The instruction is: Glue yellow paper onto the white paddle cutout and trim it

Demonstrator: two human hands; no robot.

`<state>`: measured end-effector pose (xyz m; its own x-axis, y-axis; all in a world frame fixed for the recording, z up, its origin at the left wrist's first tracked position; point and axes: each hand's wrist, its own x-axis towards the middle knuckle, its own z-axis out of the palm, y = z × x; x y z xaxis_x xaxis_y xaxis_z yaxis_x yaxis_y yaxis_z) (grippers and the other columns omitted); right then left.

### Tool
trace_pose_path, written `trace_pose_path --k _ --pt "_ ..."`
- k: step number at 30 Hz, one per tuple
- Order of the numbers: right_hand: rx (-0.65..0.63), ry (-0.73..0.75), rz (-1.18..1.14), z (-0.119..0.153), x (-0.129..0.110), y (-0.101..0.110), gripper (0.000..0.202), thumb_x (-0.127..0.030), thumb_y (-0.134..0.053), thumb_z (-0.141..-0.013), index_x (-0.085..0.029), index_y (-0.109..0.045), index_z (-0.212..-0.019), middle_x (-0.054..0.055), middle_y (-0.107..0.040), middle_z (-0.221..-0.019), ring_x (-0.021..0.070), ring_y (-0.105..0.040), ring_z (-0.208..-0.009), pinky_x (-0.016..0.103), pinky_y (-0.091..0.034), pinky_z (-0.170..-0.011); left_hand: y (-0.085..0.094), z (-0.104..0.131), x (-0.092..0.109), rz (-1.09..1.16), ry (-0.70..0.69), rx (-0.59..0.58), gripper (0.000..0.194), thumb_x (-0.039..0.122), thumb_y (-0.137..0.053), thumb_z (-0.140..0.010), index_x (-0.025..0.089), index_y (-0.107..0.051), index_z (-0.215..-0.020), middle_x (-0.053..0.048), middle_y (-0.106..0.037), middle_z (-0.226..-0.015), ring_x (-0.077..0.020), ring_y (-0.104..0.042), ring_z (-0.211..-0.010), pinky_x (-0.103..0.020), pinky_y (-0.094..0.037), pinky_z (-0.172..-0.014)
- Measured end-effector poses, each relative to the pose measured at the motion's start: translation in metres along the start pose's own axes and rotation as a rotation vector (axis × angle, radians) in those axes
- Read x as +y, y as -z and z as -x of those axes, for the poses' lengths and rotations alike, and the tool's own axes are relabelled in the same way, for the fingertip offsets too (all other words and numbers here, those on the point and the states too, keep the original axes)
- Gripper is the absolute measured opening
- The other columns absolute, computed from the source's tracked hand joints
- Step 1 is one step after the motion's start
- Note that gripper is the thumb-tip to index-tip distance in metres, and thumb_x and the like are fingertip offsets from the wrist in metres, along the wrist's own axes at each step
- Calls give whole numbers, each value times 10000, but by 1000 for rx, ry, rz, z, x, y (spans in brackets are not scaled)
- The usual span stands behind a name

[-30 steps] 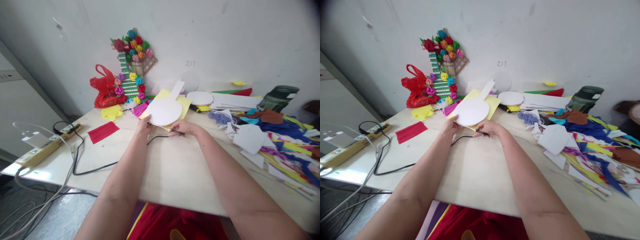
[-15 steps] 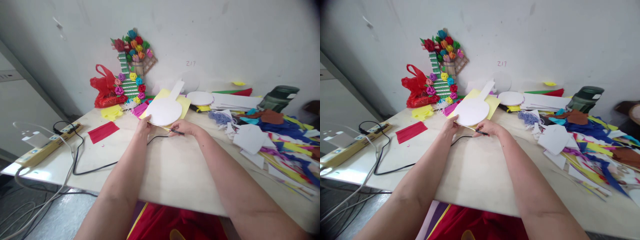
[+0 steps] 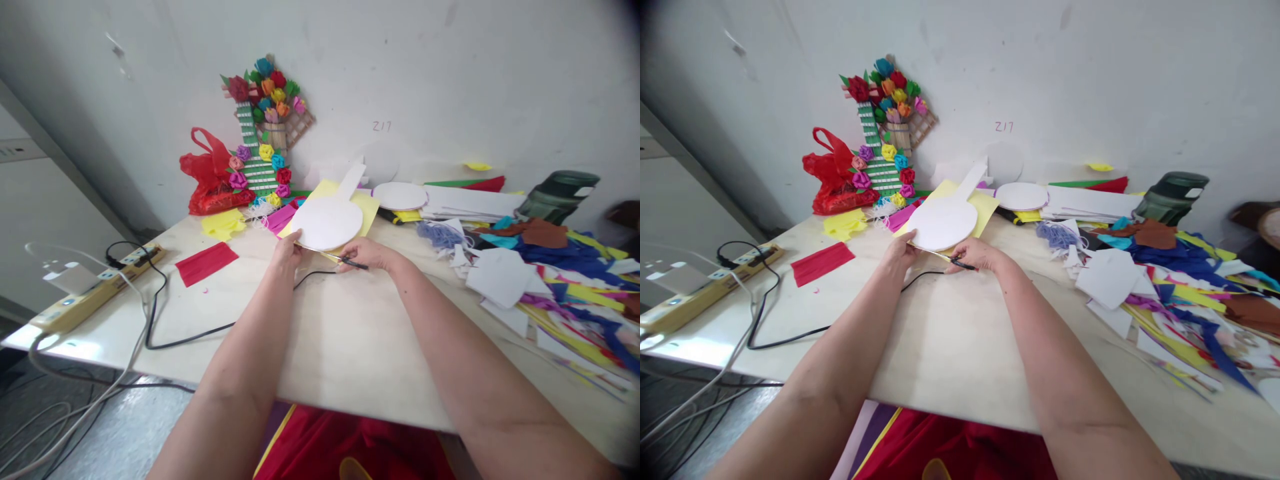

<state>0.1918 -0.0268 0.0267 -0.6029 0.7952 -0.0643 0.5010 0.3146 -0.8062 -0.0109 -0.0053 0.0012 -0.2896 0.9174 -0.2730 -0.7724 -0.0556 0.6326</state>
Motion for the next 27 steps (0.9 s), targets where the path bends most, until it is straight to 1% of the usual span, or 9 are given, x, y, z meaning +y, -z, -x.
trace_pose_path --k 4,7,11,15,19,24,27 --pt "38 25 -9 2 -2 0 339 -324 -739 -486 -149 -682 -771 -8 -597 -603 78 -475 -513 206 -395 -483 1 0 0 -4 2 -8 249 -22 -576 -655 116 -576 -862 -44 -643 -718 -150 -624 -641 -250 -529 -618" --pt "42 40 -8 2 -2 0 318 -313 -739 -488 -153 -689 -759 -4 -604 -609 87 -490 -538 214 -407 -511 0 1 0 1 -3 -9 237 -23 -572 -656 109 -575 -853 -51 -644 -725 -150 -626 -642 -238 -526 -608" --pt "49 41 34 -1 1 0 361 -346 -746 -470 -152 -687 -768 -7 -606 -627 92 -496 -566 225 -414 -550 -1 2 1 -2 3 8 237 -24 -573 -652 104 -572 -851 -52 -643 -719 -152 -627 -638 -245 -527 -617" --pt "29 47 46 -3 5 0 419 -392 -744 -462 -147 -678 -795 -14 -601 -634 91 -496 -576 226 -414 -564 -1 3 1 -13 2 1 225 -19 -575 -654 109 -573 -840 -47 -644 -719 -151 -624 -621 -270 -531 -633" --pt "11 24 46 -2 5 1 443 -412 -748 -453 -151 -670 -801 -16 -589 -614 89 -491 -559 221 -412 -543 -2 4 0 -8 -26 -13 213 -19 -577 -657 114 -584 -823 -43 -646 -717 -147 -624 -636 -261 -529 -650" --pt "-45 -18 73 0 1 1 473 -455 -743 -447 -156 -659 -804 -14 -583 -614 81 -482 -538 211 -407 -515 -2 5 0 -7 -61 5 204 -2 -587 -665 130 -595 -820 -41 -645 -721 -160 -630 -690 -265 -525 -677" --pt "-50 -27 74 0 0 2 480 -470 -736 -452 -151 -655 -803 -12 -584 -614 75 -475 -520 206 -402 -495 -2 5 0 0 -63 -27 217 -13 -582 -662 125 -596 -829 -42 -649 -731 -162 -633 -707 -259 -524 -680"
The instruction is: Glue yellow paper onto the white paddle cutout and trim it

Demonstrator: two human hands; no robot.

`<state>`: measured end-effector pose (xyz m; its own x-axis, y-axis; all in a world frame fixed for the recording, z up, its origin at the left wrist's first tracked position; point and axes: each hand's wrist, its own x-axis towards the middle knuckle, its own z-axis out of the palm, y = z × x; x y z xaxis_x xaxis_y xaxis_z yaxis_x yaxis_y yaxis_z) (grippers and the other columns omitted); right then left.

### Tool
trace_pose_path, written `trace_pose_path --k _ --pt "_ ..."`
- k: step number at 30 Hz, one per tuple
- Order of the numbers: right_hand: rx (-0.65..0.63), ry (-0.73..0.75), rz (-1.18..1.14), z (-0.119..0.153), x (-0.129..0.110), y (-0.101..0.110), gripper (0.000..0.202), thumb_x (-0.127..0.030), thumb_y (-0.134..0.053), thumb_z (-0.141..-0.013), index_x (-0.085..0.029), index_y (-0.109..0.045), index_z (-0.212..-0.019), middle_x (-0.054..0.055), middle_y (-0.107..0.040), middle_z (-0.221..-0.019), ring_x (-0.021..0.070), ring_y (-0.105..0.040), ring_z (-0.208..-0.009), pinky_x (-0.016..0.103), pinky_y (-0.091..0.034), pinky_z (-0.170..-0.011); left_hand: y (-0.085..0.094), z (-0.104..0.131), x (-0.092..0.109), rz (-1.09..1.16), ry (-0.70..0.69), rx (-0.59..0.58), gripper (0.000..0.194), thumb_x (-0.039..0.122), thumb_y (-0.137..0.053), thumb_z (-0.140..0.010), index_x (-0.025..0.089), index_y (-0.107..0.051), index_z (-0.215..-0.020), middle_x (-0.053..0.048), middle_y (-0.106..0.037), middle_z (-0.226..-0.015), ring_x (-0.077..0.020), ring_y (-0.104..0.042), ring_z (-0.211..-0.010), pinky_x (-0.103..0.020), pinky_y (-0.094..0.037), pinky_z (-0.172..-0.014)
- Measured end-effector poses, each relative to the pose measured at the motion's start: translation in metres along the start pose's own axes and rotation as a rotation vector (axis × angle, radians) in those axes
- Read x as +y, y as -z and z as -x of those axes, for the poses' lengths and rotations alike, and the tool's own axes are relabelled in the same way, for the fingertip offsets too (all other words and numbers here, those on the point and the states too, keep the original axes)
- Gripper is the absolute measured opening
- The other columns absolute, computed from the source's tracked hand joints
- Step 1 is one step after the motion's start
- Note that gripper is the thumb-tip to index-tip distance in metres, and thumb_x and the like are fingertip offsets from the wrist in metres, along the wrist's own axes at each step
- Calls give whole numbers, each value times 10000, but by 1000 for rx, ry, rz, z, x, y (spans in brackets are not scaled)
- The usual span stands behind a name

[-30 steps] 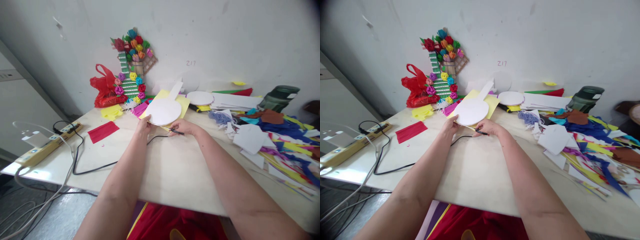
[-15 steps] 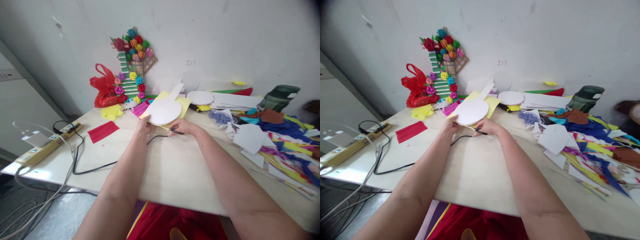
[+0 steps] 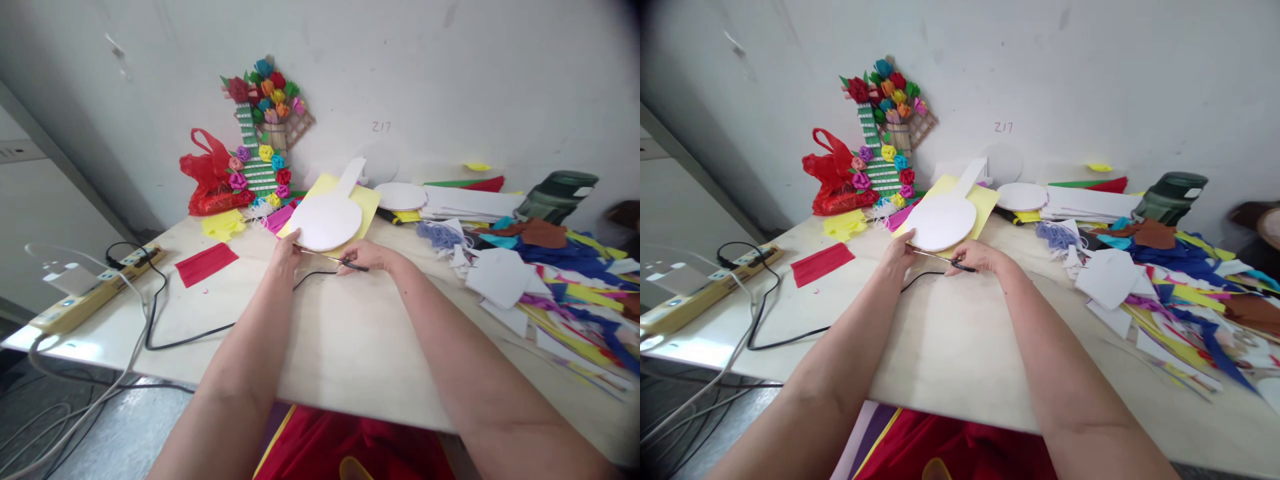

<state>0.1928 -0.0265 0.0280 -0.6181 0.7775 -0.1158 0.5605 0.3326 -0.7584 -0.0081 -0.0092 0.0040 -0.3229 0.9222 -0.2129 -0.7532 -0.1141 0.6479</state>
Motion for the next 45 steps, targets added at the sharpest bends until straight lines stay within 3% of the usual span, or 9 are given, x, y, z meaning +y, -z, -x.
trace_pose_path --k 9,14,37,45 --pt "-11 0 -78 2 0 1 463 -454 -725 -482 -143 -651 -816 -2 -602 -624 60 -440 -452 194 -351 -414 2 0 2 14 54 -28 236 -15 -578 -663 121 -584 -856 -46 -654 -753 -157 -637 -689 -258 -533 -667" --pt "-11 1 -111 3 -2 1 444 -433 -731 -481 -122 -642 -787 -35 -526 -508 56 -402 -417 190 -319 -381 2 -1 1 9 61 -41 252 -12 -578 -666 123 -588 -879 -53 -657 -763 -163 -636 -698 -271 -534 -674" --pt "44 37 -93 -1 4 1 414 -389 -740 -468 -140 -669 -791 -19 -581 -594 74 -465 -518 218 -397 -521 2 -3 2 3 83 15 272 -12 -576 -669 119 -583 -908 -57 -655 -776 -166 -637 -711 -280 -534 -685" --pt "53 19 -74 2 0 1 408 -383 -756 -443 -153 -684 -773 -16 -588 -563 79 -474 -495 205 -388 -470 0 -2 2 -1 74 29 237 -26 -583 -660 120 -588 -846 -40 -650 -717 -147 -633 -651 -244 -531 -646"
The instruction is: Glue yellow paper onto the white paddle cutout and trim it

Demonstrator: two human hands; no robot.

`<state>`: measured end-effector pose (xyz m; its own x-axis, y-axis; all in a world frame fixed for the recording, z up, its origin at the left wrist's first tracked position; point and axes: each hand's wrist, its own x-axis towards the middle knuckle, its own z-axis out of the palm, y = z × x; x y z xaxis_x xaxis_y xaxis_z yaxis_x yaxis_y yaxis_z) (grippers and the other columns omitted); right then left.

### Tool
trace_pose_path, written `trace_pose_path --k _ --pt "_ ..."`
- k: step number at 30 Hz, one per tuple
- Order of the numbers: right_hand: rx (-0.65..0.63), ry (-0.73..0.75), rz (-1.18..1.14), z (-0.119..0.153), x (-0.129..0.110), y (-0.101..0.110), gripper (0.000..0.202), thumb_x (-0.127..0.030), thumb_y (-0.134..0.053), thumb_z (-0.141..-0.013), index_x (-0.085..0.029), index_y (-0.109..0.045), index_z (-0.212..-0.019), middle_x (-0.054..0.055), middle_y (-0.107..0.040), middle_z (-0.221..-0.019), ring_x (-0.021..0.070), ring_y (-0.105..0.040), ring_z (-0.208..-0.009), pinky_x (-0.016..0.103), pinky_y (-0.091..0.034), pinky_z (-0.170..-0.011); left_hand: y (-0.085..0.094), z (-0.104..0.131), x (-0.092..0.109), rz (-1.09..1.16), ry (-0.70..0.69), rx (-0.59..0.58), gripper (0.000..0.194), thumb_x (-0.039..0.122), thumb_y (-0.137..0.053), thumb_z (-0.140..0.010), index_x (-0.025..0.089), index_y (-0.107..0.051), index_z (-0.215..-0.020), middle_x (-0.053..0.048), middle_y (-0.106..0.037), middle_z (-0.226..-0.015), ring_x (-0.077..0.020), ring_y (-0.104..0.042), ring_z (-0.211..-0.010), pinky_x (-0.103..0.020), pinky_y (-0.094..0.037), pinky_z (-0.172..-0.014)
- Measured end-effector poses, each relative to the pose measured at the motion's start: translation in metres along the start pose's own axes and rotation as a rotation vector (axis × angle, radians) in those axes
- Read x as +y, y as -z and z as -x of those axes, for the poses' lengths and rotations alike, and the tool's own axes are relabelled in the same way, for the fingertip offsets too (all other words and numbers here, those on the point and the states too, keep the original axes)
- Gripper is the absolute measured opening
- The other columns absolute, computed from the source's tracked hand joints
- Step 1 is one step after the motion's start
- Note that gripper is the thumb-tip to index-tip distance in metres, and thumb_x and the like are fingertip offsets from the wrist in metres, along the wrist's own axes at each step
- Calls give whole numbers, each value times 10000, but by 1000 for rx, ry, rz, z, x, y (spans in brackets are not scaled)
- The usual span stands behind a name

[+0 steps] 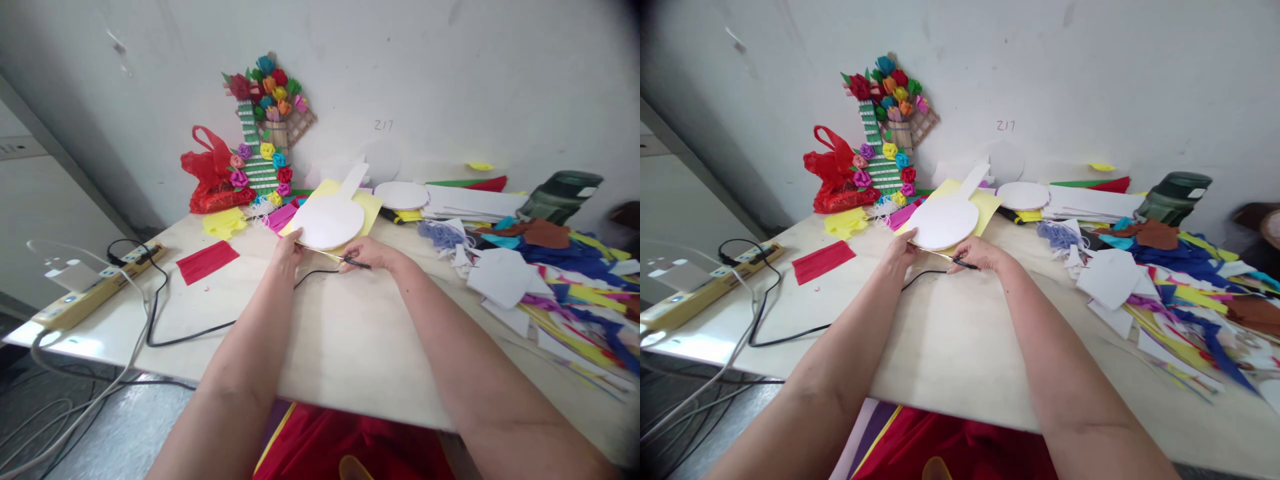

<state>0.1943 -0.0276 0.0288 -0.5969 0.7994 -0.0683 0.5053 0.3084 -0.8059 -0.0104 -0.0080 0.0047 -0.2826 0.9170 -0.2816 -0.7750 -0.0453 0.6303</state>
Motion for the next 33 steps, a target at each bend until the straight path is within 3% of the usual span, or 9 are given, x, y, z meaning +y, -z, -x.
trace_pose_path --k 9,12,19,24,33 --pt "-121 -68 3 7 -9 2 384 -427 -735 -484 -145 -645 -729 -43 -512 -478 45 -416 -396 172 -342 -367 3 -2 0 55 -79 -50 246 13 -584 -695 139 -577 -906 -32 -655 -770 -148 -638 -674 -283 -539 -669" --pt "-84 -33 -79 11 -9 6 343 -397 -714 -538 -132 -625 -737 -40 -501 -469 44 -416 -385 172 -345 -357 1 2 2 103 -110 -69 221 5 -560 -718 154 -571 -881 -20 -658 -794 -139 -638 -694 -296 -539 -699" --pt "302 123 -356 6 -9 4 390 -435 -669 -610 -119 -583 -823 4 -571 -552 62 -483 -400 168 -340 -347 -3 11 4 123 -129 -87 207 4 -554 -726 161 -572 -860 -22 -667 -811 -150 -633 -791 -288 -533 -739" --pt "634 6 -464 -7 -8 -3 427 -476 -663 -601 -168 -526 -862 19 -619 -658 81 -539 -433 158 -292 -322 -7 14 -1 147 -136 -94 222 3 -552 -726 150 -576 -891 -31 -669 -824 -156 -634 -803 -289 -533 -742" --pt "980 -89 -821 -21 -14 -16 524 -303 -722 -561 -169 -457 -992 -15 -592 -609 107 -545 -446 164 -314 -319 -19 28 -21 178 -101 -207 309 18 -550 -737 161 -565 -1010 -47 -666 -926 -160 -624 -864 -300 -510 -786"
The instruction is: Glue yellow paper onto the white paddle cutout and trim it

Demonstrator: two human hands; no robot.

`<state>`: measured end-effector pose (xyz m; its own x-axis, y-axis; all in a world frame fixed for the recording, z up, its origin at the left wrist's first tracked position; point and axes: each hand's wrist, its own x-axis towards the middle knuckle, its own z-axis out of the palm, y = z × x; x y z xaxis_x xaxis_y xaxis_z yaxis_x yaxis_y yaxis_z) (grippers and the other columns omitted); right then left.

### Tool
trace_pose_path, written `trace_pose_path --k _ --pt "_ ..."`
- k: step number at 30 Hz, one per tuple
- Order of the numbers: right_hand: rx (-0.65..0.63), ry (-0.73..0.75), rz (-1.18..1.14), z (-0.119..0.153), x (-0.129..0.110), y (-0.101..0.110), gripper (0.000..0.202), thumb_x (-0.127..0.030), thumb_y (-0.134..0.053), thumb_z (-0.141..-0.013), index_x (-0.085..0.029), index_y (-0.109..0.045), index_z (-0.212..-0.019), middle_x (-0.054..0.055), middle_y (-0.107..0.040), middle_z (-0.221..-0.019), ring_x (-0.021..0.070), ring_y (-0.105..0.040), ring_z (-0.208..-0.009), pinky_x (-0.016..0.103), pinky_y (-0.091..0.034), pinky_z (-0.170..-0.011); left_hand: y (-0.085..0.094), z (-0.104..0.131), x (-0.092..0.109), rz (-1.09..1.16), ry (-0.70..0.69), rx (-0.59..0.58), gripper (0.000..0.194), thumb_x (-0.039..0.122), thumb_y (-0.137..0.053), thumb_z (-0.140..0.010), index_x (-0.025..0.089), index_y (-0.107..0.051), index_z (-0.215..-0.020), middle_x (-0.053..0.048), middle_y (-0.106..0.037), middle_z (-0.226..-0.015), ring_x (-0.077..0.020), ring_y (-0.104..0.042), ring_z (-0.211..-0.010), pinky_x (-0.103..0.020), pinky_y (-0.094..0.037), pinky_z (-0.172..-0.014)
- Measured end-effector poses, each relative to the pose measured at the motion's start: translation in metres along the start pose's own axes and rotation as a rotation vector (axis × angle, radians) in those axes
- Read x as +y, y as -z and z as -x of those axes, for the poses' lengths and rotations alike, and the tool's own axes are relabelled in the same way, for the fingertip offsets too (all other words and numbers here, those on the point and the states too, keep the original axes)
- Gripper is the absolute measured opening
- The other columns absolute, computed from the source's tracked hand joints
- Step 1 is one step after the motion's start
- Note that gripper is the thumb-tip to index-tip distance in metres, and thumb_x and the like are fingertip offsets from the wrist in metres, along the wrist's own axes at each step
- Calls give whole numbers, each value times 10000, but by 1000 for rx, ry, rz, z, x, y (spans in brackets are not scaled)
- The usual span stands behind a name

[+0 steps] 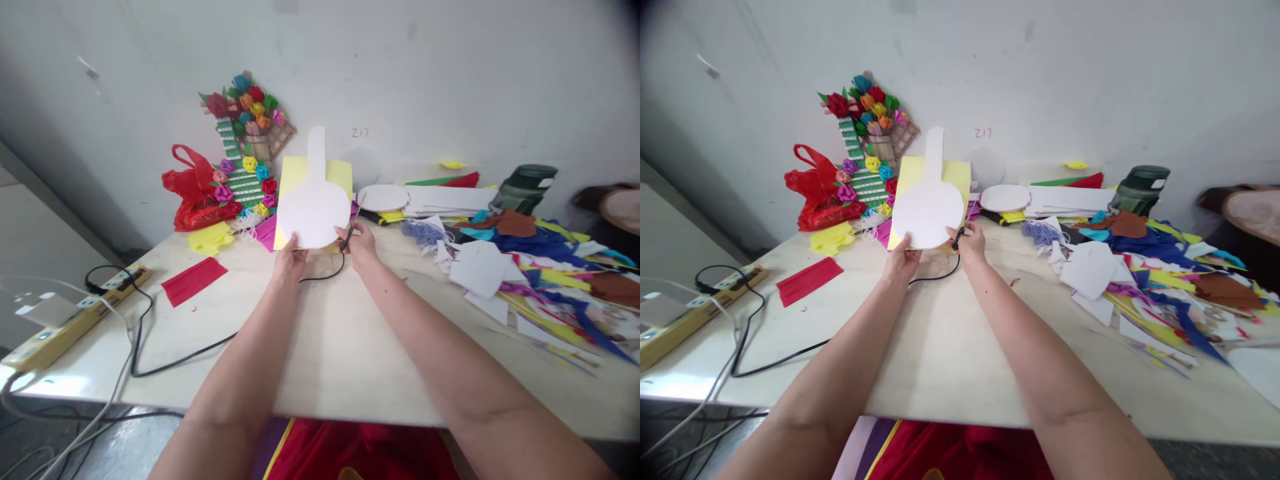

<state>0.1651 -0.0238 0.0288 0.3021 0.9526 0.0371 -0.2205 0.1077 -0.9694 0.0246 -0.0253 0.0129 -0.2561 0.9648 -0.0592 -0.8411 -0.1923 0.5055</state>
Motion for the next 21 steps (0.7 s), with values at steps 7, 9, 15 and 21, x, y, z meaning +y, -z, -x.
trace_pose_path --k 7,9,15,21 --pt "57 93 -55 -2 -5 4 279 -198 -666 -558 -159 -532 -799 -45 -540 -537 78 -464 -410 175 -314 -331 -1 7 -4 -64 89 -82 279 105 -559 -750 168 -566 -1022 -44 -673 -870 -168 -630 -825 -324 -507 -790" --pt "44 102 -61 -5 -8 9 298 -204 -664 -547 -158 -537 -812 -35 -562 -577 82 -483 -440 177 -328 -348 1 9 4 -67 111 -161 285 287 -547 -777 160 -569 -1031 -67 -668 -880 -206 -625 -848 -367 -507 -782" --pt "-31 120 -43 -15 -8 19 347 -254 -664 -522 -164 -542 -834 -25 -578 -626 81 -479 -453 174 -306 -343 9 5 27 -157 176 -277 563 576 -459 -740 107 -575 -1028 -139 -647 -940 -280 -600 -909 -433 -505 -760" --pt "-63 133 -51 -15 -4 18 379 -256 -665 -518 -163 -531 -861 -22 -580 -643 89 -499 -479 182 -346 -368 12 -3 19 -337 143 -171 317 130 -623 -706 125 -571 -1018 -86 -659 -922 -205 -633 -821 -349 -523 -765"
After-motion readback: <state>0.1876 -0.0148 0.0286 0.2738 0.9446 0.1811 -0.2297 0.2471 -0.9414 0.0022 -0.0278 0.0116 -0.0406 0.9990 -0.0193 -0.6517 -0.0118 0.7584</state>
